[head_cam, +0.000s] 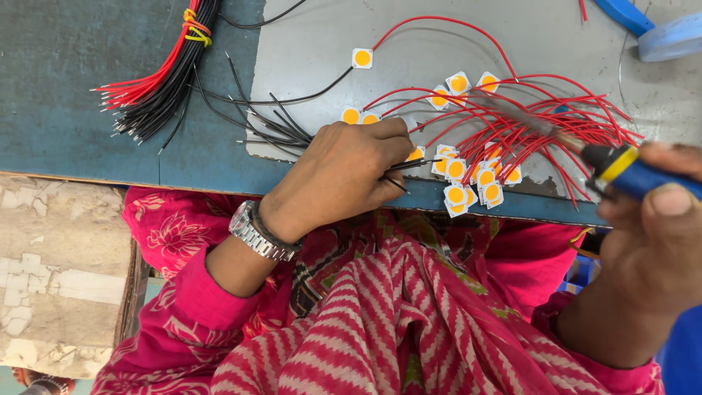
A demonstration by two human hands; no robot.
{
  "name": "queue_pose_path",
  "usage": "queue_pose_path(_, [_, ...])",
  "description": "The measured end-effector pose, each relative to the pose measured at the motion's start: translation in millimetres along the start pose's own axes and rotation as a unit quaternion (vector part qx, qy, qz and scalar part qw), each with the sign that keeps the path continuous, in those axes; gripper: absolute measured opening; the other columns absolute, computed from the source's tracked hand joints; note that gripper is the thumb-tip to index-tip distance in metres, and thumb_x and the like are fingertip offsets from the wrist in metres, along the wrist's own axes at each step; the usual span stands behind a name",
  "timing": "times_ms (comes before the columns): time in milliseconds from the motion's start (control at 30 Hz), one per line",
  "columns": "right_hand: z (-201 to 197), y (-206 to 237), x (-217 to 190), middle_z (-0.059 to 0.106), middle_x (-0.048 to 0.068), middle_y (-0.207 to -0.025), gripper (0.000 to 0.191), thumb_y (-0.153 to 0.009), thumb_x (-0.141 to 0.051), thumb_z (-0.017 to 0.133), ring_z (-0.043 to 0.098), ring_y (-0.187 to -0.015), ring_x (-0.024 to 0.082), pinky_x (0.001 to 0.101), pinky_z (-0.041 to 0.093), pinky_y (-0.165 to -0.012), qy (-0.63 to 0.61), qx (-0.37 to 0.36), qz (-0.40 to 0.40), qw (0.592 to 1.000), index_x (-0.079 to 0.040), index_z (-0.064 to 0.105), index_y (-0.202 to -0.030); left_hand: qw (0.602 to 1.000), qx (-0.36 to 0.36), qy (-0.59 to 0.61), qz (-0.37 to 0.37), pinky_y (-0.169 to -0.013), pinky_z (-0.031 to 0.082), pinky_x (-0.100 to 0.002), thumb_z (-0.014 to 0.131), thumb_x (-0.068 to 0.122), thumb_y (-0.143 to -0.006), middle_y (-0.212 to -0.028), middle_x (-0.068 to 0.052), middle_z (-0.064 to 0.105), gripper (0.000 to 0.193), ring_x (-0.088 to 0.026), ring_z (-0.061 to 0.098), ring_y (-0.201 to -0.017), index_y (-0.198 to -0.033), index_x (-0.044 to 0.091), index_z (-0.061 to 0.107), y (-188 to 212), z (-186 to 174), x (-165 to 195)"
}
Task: The person strips insulation from the ends of red and black wires with pliers, dips the stripped ends into a small container of flux, and uses a soldering iron to solder the wire ends onto the pads of small square LED chips on the workbench, working through the components one at a time.
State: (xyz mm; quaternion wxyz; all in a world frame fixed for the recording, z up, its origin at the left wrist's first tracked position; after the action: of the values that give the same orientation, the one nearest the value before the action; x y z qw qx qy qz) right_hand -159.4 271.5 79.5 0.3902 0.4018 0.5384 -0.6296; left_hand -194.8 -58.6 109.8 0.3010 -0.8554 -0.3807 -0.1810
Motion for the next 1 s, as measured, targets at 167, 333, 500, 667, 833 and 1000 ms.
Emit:
queue_pose_path(167, [59.4,-4.4,-21.3,0.066,0.021,-0.108,0.046,-0.12,-0.031,0.07,0.072,-0.088,0.025,0.0309,0.061,-0.073,0.097,-0.065,-0.119,0.986,0.005,0.053,-0.143,0.998,0.057,0.008,0.015,-0.067,0.053,-0.043,0.073,0.011,-0.082,-0.106,-0.006,0.069,0.023,-0.033,0.069,-0.084,-0.103,0.002,0.068,7.3,1.3,-5.5])
queue_pose_path(333, [100.4,-12.2,-8.0,0.072,0.022,-0.109,0.035,-0.117,-0.027,0.065,0.076,-0.094,0.027,0.0368,0.066,-0.078,0.098,-0.126,-0.104,0.982,0.001,0.053,-0.134,0.979,0.192,-0.017,-0.06,-0.077,0.055,-0.043,0.074,0.004,-0.086,-0.112,-0.01,0.069,0.018,-0.034,0.069,-0.091,-0.102,0.001,0.065,12.8,-10.8,-30.4])
queue_pose_path(500, [119.6,-8.8,9.0,0.071,0.026,-0.122,0.03,-0.12,-0.025,0.064,0.077,-0.101,0.029,0.0366,0.064,-0.09,0.108,-0.152,-0.093,0.978,-0.002,0.053,-0.136,0.965,0.253,0.033,-0.06,-0.079,0.056,-0.041,0.073,0.002,-0.091,-0.11,-0.015,0.068,0.019,-0.035,0.07,-0.091,-0.107,-0.003,0.066,20.8,-19.8,-42.2])
queue_pose_path(667, [122.1,-10.7,4.4,0.068,0.026,-0.131,0.029,-0.118,-0.023,0.062,0.076,-0.099,0.025,0.0319,0.062,-0.091,0.111,-0.144,-0.099,0.978,-0.003,0.051,-0.135,0.965,0.253,0.055,-0.044,-0.085,0.058,-0.038,0.07,0.003,-0.105,-0.114,-0.015,0.068,0.012,-0.033,0.071,-0.098,-0.114,-0.004,0.067,19.2,-22.8,-40.1])
queue_pose_path(833, [131.7,-7.8,2.4,0.063,0.028,-0.135,0.021,-0.116,-0.007,0.056,0.074,-0.103,0.026,0.0339,0.061,-0.094,0.178,-0.153,-0.103,0.967,-0.001,0.051,-0.136,0.947,0.319,0.026,-0.007,-0.09,0.06,-0.035,0.064,-0.002,-0.106,-0.128,-0.018,0.062,0.017,-0.031,0.07,-0.107,-0.123,-0.003,0.063,28.9,-37.2,-18.0])
queue_pose_path(1000, [146.2,-7.2,5.4,0.06,0.028,-0.145,0.025,-0.113,0.001,0.058,0.074,-0.112,0.023,0.031,0.058,-0.1,0.179,-0.184,-0.09,0.962,-0.003,0.047,-0.135,0.973,0.225,0.045,-0.031,-0.074,0.053,-0.039,0.068,0.002,-0.101,-0.101,-0.014,0.063,0.026,-0.028,0.066,-0.083,-0.127,0.001,0.068,29.4,-22.8,-5.2])
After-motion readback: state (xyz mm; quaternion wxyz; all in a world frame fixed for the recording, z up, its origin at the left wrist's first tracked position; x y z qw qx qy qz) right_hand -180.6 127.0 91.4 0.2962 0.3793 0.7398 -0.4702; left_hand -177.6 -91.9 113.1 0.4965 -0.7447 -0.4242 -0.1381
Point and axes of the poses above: each hand's wrist, its own y-axis away from the middle knuckle, its own z-axis out of the palm, x = y × z, the point moved 9 cm from there along -y, towards the middle knuckle
